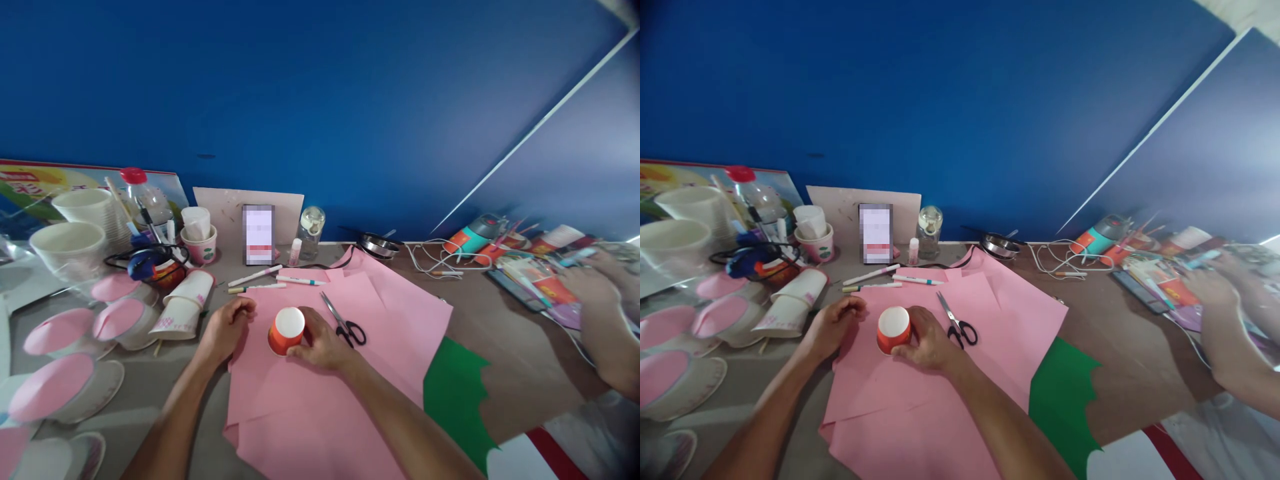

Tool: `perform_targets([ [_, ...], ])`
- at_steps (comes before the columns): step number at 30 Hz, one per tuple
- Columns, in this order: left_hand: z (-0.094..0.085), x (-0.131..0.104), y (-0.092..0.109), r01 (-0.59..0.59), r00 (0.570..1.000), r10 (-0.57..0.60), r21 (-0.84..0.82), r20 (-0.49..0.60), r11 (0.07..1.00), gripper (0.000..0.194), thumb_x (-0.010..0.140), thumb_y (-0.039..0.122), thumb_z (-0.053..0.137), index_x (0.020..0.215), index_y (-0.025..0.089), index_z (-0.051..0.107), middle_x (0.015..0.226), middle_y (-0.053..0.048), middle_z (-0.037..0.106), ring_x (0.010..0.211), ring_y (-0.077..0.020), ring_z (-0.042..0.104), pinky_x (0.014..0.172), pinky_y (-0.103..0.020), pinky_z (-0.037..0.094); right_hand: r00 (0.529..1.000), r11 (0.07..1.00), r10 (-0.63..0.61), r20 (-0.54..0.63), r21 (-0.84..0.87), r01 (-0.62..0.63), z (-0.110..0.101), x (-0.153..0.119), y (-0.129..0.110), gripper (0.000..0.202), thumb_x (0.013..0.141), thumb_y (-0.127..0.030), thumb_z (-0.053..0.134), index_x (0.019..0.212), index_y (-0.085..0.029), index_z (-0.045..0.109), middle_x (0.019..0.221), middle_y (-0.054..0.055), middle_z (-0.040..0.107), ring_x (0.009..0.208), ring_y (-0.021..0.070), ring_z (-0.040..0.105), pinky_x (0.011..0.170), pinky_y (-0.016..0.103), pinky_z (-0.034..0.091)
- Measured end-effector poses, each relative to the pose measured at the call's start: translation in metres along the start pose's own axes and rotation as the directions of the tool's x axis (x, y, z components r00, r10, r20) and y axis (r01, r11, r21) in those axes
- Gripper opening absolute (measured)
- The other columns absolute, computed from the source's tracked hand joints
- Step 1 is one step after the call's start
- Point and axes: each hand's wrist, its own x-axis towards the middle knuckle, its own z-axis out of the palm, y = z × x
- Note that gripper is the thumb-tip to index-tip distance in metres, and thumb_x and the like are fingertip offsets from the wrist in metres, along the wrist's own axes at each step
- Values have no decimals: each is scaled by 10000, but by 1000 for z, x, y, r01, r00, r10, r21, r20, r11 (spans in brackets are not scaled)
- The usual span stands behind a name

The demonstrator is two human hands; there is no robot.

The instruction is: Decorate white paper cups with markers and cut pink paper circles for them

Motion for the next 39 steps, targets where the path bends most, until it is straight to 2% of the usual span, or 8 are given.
perform_targets([
  [8,1,-1,11,12,1000,-11,27,-27,1000,182,716,226,436,783,193,602,724,-2,646,689,-167,609,662,-279,471,999,999,41,24,21,-41,0,-2,1,535,685,-303,777,1162,-217,549,1136,85,588,1064,264,540,904,392,465],
  [14,0,-1,9,26,999,-25,19,-47,999,182,713,224,439,771,200,609,703,6,643,672,-164,615,652,-269,472,998,997,57,18,41,-58,1,-3,2,527,697,-314,763,1168,-223,546,1147,83,581,1055,259,547,902,393,467],
  [22,-6,2,6,102,960,-93,22,-265,995,204,737,222,412,807,186,600,693,-7,636,661,-170,601,614,-265,466,998,997,54,14,59,-55,2,-4,4,503,705,-320,762,1151,-218,551,1120,84,598,1014,259,572,894,386,476],
  [25,-7,1,10,95,958,-82,37,-275,995,190,748,247,448,820,188,613,744,-13,646,700,-172,597,649,-272,465,998,997,65,14,40,-66,2,-4,3,496,698,-318,768,1137,-216,559,1121,87,603,998,257,576,892,386,477],
  [28,-5,-2,18,42,976,-32,45,-217,998,206,768,282,496,895,184,625,854,-33,662,801,-184,611,750,-302,481,998,998,64,10,21,-64,1,-3,1,494,698,-333,767,1132,-210,563,1115,90,607,1002,260,576,897,389,474],
  [31,-2,-7,28,-80,992,81,14,-92,997,305,804,330,537,1058,174,601,1048,-79,650,995,-210,597,903,-350,465,999,998,53,12,35,-53,0,-2,1,509,712,-397,750,1145,-209,559,1125,91,602,1019,264,575,890,388,476],
  [34,3,-12,37,-168,984,171,-59,50,984,466,813,382,585,1229,182,523,1241,-114,587,1180,-232,529,1010,-375,420,999,996,36,28,82,-38,2,-2,4,536,734,-458,719,1175,-211,542,1127,90,597,1020,262,575,877,386,479],
  [39,7,-15,43,-167,963,193,-147,187,975,574,812,432,611,1326,217,473,1370,-119,521,1308,-273,436,1089,-426,354,999,994,13,35,110,-16,4,-3,9,551,741,-512,697,1175,-210,541,1127,102,590,1019,269,564,889,397,469],
])
